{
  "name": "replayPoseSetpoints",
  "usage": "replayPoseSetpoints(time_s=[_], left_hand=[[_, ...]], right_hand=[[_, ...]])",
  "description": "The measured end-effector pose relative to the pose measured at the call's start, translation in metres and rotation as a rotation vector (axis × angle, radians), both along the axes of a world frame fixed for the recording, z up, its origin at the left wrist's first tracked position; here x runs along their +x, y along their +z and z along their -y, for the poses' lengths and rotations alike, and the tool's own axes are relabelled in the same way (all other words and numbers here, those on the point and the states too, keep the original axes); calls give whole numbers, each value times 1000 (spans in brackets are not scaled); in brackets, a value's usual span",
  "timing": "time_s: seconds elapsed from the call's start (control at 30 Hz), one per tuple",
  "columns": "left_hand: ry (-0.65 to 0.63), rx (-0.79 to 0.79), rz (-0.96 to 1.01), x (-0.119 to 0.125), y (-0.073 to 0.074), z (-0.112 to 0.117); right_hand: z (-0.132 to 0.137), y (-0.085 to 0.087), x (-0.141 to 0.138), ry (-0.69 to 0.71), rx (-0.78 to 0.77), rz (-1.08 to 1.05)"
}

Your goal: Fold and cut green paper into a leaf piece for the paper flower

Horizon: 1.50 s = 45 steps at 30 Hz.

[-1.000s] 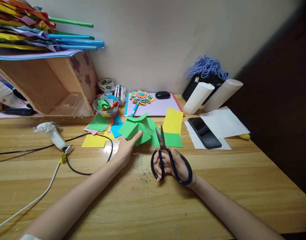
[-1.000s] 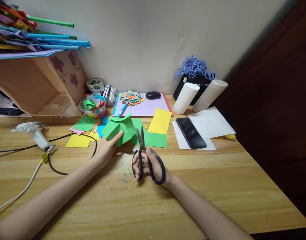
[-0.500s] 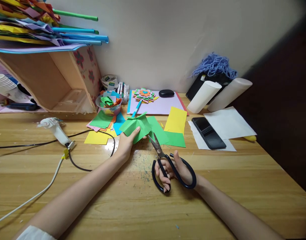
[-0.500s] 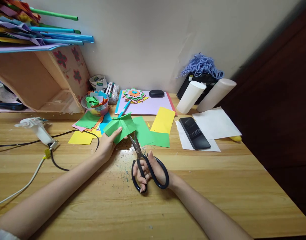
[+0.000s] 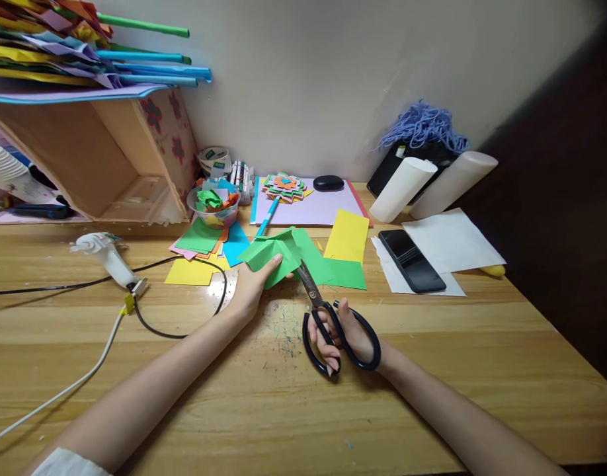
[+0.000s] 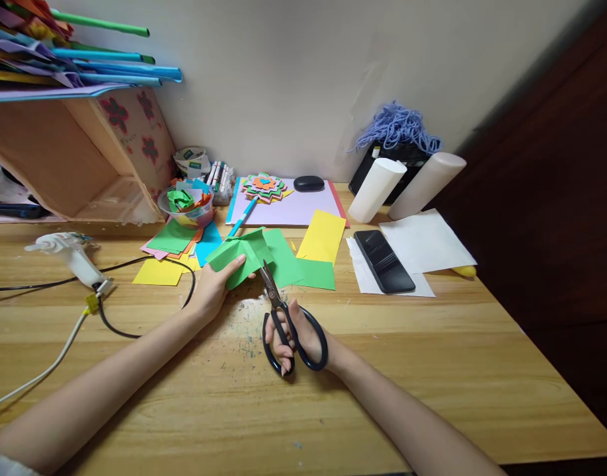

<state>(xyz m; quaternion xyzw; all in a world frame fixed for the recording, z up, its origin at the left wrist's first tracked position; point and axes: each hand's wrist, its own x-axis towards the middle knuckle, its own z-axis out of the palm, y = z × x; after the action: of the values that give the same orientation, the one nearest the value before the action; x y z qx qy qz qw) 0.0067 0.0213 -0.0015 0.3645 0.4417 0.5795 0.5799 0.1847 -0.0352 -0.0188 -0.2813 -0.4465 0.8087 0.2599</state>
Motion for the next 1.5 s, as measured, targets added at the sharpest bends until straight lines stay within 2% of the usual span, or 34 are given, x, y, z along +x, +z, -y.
replayPoseSetpoints(time_s=[0.23, 0.63, 0.87, 1.13, 1.33, 1.5], left_hand=[[-58, 21, 5, 0, 2, 0], [-49, 4, 6, -2, 5, -1], [-43, 16, 32, -2, 2, -2], [-46, 22, 34, -2, 2, -2], [-32, 22, 15, 0, 6, 0], [-63, -4, -17, 2, 10, 4]], right_hand=[[0, -4, 0, -12, -40, -28], [-1, -12, 0, 3, -91, -48], [-2, -11, -2, 5, -132, -81], [-1, -12, -5, -24, -116, -58], [3, -8, -1, -24, 23, 18], [4, -7, -1, -31, 35, -23]])
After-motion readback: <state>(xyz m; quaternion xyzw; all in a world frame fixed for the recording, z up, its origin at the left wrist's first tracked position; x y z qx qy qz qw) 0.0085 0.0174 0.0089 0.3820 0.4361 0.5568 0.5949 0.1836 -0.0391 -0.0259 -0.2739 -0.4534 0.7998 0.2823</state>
